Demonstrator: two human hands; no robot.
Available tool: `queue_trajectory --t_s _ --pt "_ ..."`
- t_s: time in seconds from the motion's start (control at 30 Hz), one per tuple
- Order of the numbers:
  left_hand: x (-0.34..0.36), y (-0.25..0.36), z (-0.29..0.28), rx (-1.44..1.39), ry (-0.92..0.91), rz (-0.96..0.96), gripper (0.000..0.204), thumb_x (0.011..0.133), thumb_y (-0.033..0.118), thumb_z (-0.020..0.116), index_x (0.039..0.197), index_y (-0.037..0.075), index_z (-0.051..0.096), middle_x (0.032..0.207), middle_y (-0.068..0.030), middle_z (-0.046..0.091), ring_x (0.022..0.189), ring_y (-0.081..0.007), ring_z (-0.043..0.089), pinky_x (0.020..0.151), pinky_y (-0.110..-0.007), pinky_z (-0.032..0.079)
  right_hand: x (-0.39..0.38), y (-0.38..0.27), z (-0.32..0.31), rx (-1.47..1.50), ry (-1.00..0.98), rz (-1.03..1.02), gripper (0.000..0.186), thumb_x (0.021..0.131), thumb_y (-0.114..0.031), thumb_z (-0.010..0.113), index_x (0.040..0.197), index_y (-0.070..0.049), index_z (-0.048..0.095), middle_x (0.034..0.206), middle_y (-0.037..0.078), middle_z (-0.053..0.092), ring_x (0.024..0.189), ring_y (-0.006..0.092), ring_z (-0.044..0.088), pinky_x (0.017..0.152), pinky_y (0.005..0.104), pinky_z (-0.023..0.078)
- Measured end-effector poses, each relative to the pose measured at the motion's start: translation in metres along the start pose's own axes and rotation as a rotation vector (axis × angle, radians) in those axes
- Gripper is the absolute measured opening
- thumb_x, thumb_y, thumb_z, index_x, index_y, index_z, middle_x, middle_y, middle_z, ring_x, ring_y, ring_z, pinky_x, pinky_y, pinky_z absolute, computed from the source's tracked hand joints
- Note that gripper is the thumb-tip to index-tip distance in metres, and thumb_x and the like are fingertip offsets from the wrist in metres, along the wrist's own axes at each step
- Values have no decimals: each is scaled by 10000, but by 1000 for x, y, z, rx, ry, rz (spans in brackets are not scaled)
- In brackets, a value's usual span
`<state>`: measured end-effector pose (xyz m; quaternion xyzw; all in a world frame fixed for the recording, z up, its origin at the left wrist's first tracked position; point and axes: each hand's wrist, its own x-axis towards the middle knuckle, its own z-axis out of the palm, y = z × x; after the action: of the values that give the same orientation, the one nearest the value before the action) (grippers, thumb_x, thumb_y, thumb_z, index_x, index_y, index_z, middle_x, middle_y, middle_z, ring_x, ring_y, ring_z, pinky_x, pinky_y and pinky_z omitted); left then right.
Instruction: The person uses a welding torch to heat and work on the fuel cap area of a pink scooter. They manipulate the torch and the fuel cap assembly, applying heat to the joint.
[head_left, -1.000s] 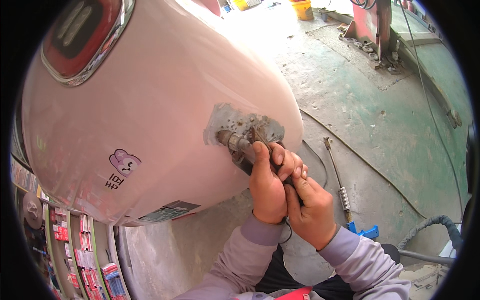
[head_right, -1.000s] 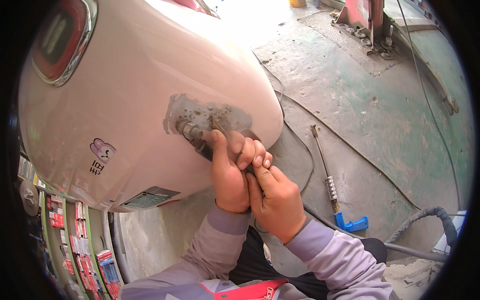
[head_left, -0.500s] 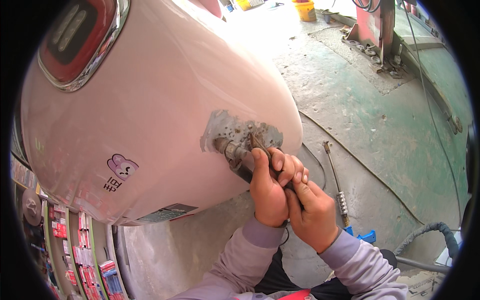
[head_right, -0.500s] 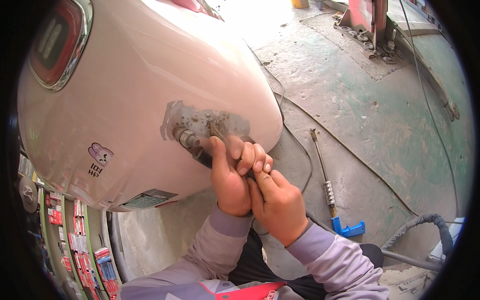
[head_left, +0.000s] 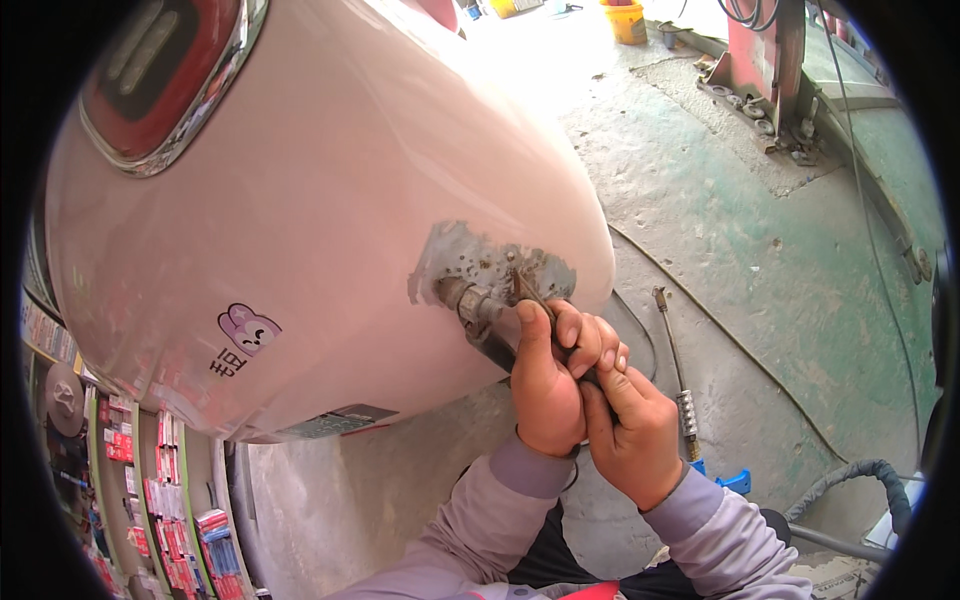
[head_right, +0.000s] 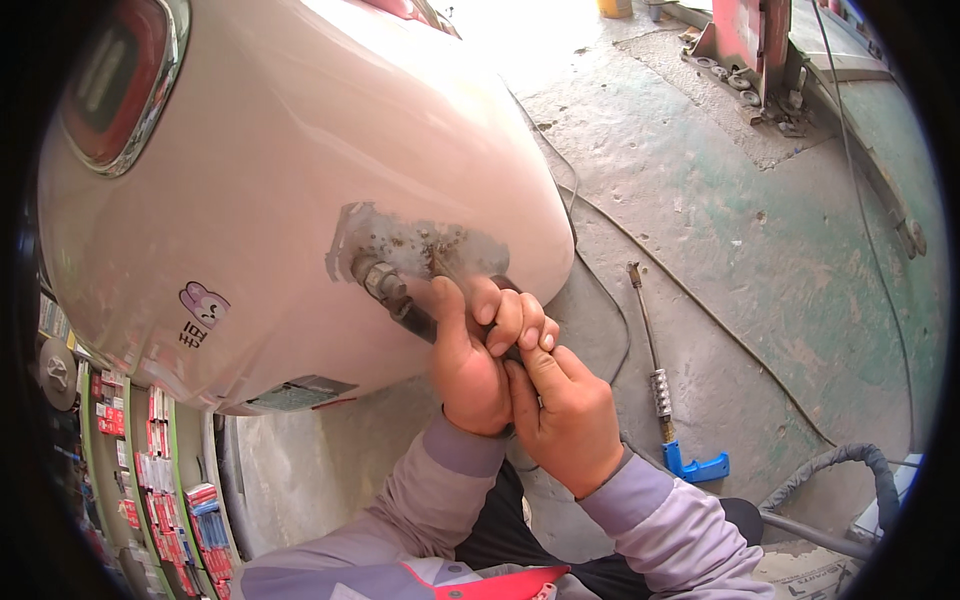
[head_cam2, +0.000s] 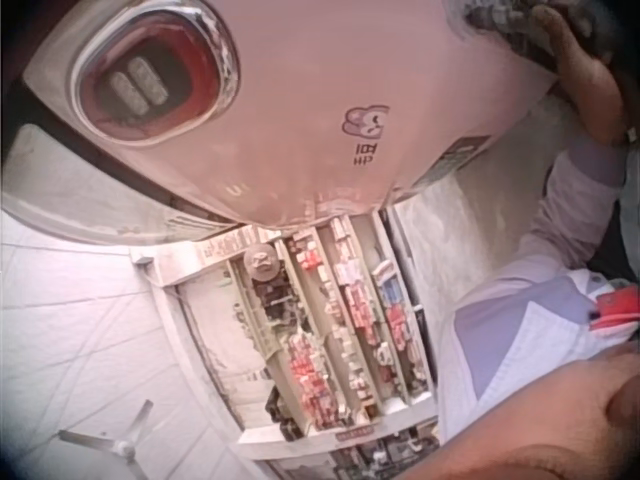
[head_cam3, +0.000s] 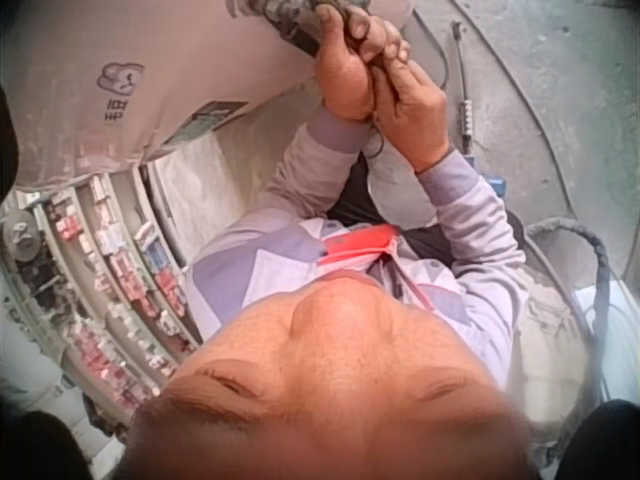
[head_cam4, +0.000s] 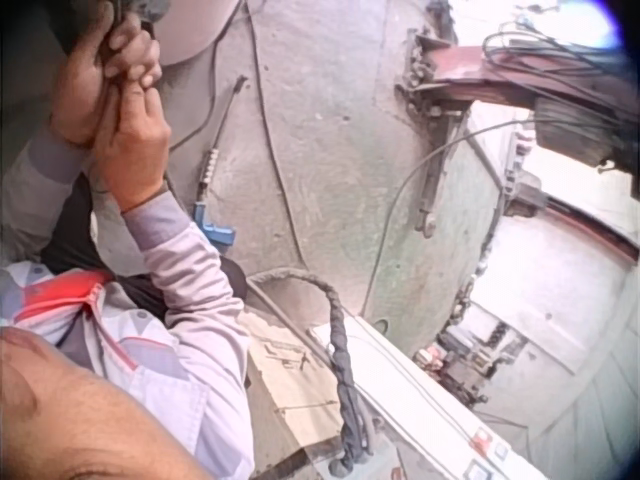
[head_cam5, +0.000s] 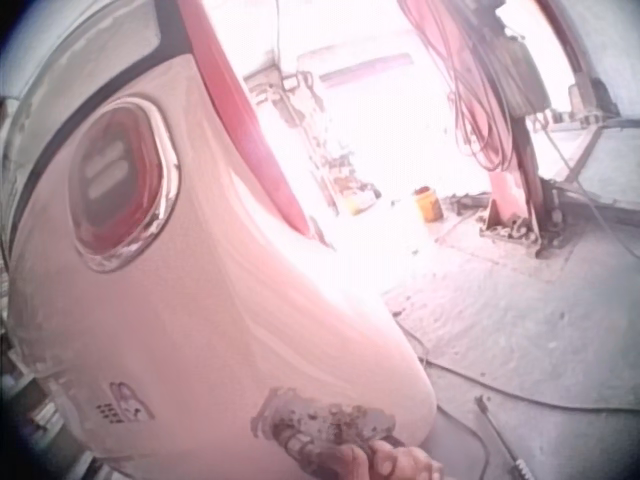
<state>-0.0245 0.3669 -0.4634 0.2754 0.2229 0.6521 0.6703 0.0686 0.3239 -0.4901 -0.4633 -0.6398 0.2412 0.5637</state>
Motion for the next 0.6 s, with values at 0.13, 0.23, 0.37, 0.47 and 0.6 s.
queue_trajectory --t_s 0.13,0.23,0.37,0.47,0.6 --pt "-1 0 0 -14 27 11 521 1060 596 345 809 141 361 624 23 326 648 -156 410 701 -342 443 -2 0 -1 5 -1 -47 278 894 -30 692 1165 34 684 853 180 654 681 363 652 592 394 534" --pt "0 -1 2 -6 9 16 520 1060 598 342 813 141 358 621 23 323 644 -157 407 694 -343 443 0 1 -2 3 -39 -39 286 893 -27 689 1174 29 683 854 180 655 689 363 657 596 397 535" --pt "-1 -1 3 54 33 4 517 1059 603 334 818 145 349 620 23 321 643 -158 408 696 -346 444 1 -1 -2 23 1 -48 300 892 -25 690 1187 30 677 848 180 652 687 359 656 595 394 534" --pt "-4 0 2 -93 -85 131 508 1059 594 348 825 143 357 628 16 333 657 -161 432 702 -347 447 -1 -4 -6 5 -119 -23 300 903 13 670 1199 61 660 906 224 669 735 366 682 653 359 549" --pt "-5 2 -1 94 47 36 510 1055 588 382 824 133 369 636 8 349 666 -166 446 709 -345 456 0 0 0 30 -42 -15 315 891 -12 692 1199 49 664 856 187 654 692 350 649 608 377 533"
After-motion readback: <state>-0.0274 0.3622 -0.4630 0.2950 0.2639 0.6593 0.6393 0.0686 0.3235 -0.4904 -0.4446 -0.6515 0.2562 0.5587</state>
